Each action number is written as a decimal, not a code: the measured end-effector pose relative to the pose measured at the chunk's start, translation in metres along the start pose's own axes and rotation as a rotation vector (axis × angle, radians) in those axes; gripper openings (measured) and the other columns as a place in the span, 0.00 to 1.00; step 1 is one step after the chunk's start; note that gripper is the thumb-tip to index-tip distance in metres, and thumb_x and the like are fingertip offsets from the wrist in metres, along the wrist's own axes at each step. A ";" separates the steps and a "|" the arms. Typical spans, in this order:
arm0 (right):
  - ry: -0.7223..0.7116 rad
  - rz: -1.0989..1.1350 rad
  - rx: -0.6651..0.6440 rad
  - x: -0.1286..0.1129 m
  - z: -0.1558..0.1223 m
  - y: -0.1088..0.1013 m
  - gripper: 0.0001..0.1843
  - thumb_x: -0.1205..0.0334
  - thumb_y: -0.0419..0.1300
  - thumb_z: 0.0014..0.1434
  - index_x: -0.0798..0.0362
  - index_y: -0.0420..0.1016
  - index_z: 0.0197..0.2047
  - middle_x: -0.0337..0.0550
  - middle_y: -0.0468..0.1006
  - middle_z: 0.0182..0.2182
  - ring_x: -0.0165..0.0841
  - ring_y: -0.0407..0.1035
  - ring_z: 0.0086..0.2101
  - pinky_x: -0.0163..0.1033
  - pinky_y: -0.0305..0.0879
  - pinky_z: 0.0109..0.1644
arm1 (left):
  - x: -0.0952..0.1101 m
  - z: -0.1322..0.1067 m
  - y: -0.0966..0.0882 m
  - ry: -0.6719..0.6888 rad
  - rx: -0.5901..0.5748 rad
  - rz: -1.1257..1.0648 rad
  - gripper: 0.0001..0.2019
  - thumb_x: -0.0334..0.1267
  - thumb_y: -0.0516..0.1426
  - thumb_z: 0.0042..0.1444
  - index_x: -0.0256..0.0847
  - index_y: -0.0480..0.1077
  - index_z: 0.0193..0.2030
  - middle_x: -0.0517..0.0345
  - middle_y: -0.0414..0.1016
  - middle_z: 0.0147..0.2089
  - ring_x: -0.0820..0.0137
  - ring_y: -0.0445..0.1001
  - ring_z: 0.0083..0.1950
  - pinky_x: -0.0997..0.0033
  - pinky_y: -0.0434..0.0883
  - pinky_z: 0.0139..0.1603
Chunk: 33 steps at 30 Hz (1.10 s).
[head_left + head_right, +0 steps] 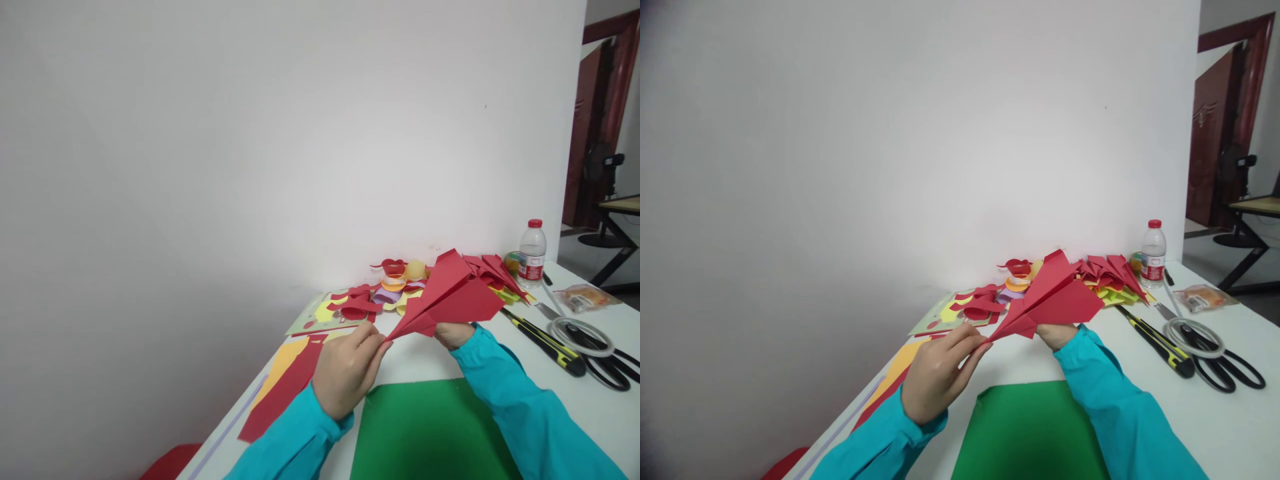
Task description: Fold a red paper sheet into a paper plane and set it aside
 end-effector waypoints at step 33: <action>0.083 0.169 -0.068 0.000 0.003 0.002 0.21 0.60 0.70 0.38 0.49 0.77 0.38 0.42 0.76 0.44 0.45 0.66 0.49 0.55 0.62 0.54 | -0.018 -0.007 -0.009 -0.137 0.072 -0.184 0.05 0.31 0.53 0.56 0.39 0.69 0.32 0.54 0.71 0.32 0.73 0.68 0.29 0.76 0.66 0.27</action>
Point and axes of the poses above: each hand's wrist, its own z-axis towards the middle knuckle, its own y-axis out of the palm, x = y × z, the point moved 10 cm from there along z, towards the middle knuckle
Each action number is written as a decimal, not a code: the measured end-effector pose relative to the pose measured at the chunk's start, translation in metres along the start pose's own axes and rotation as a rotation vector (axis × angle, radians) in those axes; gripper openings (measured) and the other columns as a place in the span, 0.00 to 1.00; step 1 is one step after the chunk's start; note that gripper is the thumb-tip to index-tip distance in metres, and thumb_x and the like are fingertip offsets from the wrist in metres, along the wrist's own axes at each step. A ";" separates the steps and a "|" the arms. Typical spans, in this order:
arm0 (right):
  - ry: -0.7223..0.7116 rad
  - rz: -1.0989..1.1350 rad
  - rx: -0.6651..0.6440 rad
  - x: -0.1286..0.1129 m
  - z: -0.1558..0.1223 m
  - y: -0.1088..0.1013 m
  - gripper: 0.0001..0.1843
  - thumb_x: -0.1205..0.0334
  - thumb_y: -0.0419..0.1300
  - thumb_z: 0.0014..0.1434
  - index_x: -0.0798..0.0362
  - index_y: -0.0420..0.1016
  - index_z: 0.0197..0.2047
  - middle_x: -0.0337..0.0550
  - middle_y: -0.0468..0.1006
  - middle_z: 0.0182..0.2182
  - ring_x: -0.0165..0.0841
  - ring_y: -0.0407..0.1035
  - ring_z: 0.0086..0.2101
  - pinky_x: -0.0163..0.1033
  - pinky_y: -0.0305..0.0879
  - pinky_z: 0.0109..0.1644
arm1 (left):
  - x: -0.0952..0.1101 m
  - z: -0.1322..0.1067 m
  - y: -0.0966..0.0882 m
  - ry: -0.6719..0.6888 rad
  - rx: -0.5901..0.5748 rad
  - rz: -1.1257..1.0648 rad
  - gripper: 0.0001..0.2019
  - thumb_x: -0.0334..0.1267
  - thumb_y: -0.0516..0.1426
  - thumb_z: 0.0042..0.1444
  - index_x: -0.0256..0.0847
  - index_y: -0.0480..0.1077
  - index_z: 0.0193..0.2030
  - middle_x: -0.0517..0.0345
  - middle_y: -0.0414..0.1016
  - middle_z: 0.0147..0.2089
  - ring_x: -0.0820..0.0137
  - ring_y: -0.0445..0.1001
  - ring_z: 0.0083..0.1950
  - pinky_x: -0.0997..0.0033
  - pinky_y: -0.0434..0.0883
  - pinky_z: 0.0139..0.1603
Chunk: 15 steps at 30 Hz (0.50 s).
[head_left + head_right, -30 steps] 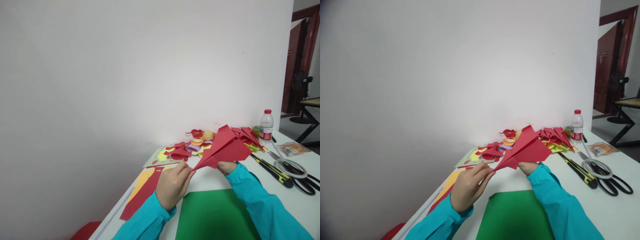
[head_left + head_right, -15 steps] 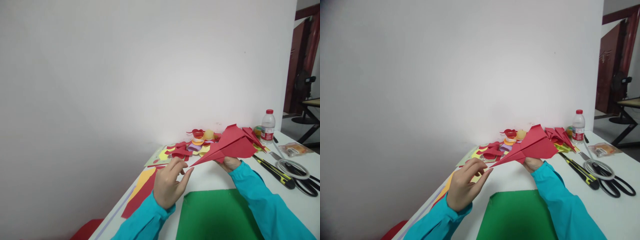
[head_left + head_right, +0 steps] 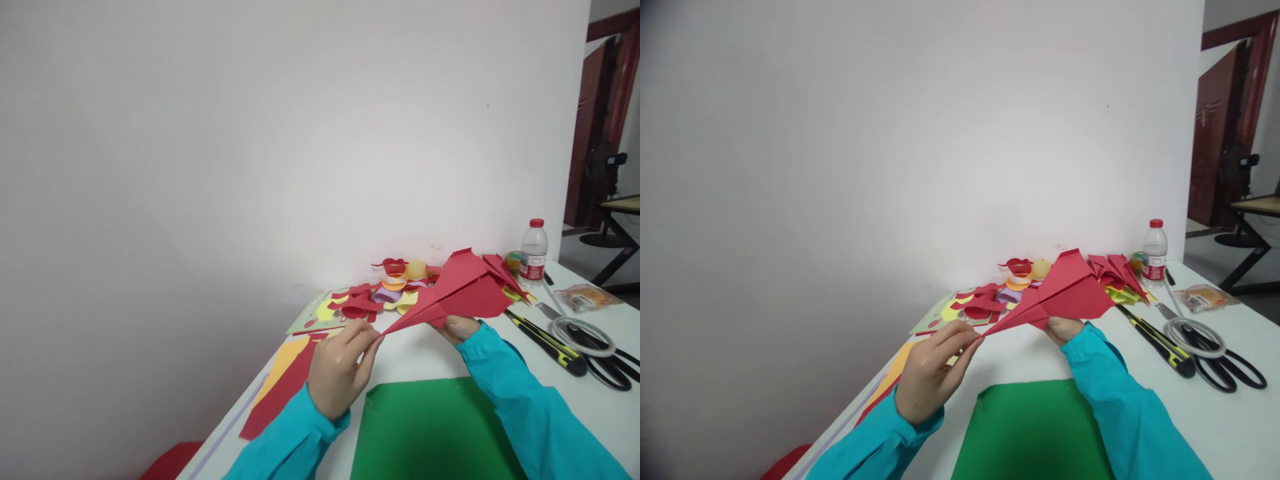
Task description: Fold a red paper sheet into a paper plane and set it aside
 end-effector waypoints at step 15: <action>0.088 0.173 -0.021 0.023 0.004 0.007 0.14 0.68 0.69 0.36 0.58 0.73 0.30 0.40 0.76 0.23 0.30 0.69 0.24 0.37 0.68 0.29 | -0.051 -0.031 0.063 -0.441 -0.032 -1.011 0.26 0.55 0.47 0.55 0.34 0.74 0.30 0.50 0.70 0.27 0.67 0.70 0.25 0.68 0.69 0.25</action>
Point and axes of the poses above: each hand's wrist, its own z-axis towards the middle knuckle, its own y-axis out of the palm, x = y × z, the point moved 10 cm from there along z, towards the middle knuckle
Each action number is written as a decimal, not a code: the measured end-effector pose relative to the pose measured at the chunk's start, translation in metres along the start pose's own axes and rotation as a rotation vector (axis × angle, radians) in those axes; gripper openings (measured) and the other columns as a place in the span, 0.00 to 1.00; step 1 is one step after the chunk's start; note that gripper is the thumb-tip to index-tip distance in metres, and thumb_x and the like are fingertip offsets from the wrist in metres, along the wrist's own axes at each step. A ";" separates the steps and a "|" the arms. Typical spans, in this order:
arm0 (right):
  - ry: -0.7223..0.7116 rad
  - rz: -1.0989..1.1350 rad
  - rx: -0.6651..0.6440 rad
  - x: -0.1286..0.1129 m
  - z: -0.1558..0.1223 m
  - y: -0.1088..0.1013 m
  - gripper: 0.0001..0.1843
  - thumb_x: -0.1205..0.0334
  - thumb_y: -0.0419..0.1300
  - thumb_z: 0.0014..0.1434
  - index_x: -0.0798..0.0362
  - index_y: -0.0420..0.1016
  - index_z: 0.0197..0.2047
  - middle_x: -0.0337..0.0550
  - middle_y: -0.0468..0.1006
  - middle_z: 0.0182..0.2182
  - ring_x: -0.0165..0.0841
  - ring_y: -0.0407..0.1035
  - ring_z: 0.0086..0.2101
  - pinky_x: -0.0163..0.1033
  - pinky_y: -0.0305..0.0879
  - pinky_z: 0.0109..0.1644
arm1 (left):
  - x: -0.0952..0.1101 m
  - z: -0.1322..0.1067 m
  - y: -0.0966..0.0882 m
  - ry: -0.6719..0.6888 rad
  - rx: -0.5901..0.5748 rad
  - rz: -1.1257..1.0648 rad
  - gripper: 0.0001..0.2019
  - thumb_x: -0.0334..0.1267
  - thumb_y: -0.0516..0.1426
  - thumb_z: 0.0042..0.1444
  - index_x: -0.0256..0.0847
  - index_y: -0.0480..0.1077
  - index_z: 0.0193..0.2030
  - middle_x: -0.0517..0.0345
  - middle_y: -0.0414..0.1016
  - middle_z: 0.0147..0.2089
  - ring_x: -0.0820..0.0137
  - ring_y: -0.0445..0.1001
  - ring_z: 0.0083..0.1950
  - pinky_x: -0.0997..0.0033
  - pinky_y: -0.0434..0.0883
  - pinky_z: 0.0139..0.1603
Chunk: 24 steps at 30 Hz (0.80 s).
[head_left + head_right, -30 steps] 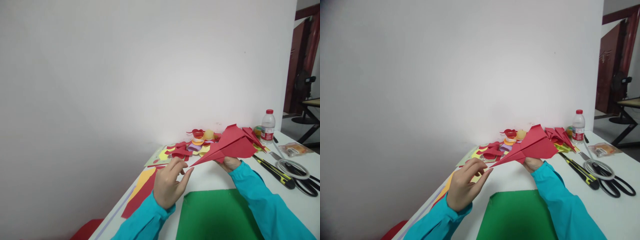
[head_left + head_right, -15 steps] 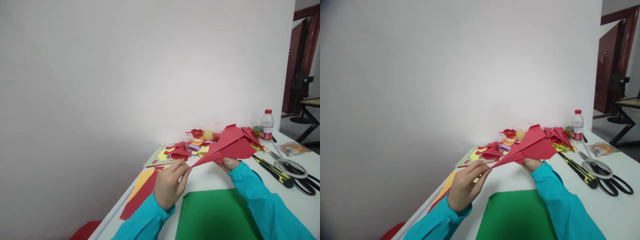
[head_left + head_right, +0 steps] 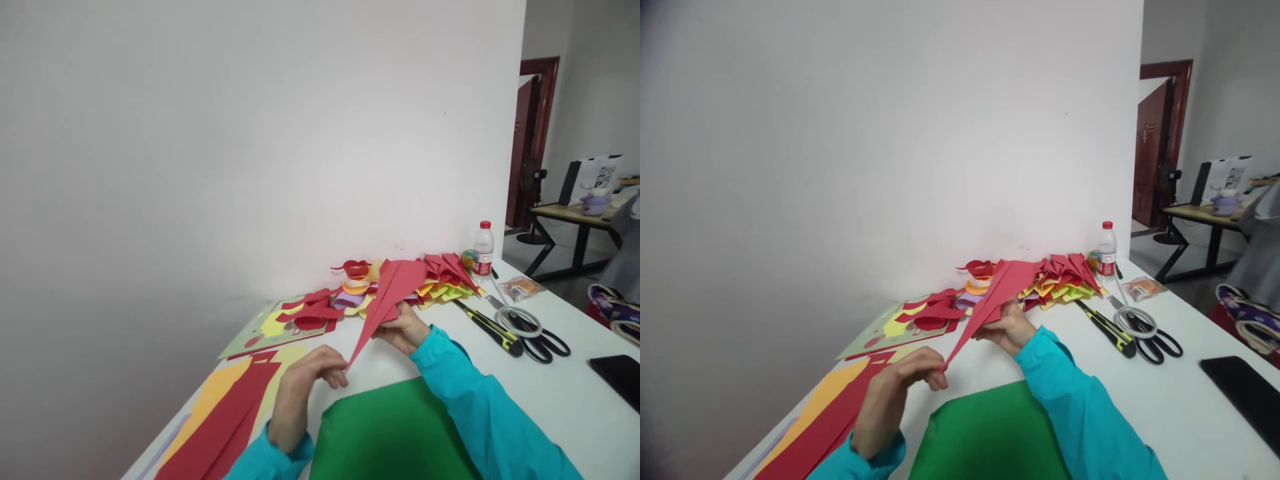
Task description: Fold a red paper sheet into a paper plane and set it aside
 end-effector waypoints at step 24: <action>-0.038 0.354 0.319 -0.032 0.001 -0.049 0.05 0.68 0.60 0.50 0.54 0.66 0.30 0.32 0.65 0.24 0.21 0.58 0.23 0.26 0.58 0.25 | -0.147 -0.019 0.035 -0.403 -0.066 -0.429 0.24 0.57 0.49 0.54 0.35 0.67 0.23 0.58 0.66 0.17 0.72 0.66 0.18 0.75 0.62 0.20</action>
Point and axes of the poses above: each hand's wrist, its own z-axis towards the middle knuckle, its own y-axis out of the palm, x = y × z, the point moved 10 cm from there along z, towards the middle knuckle
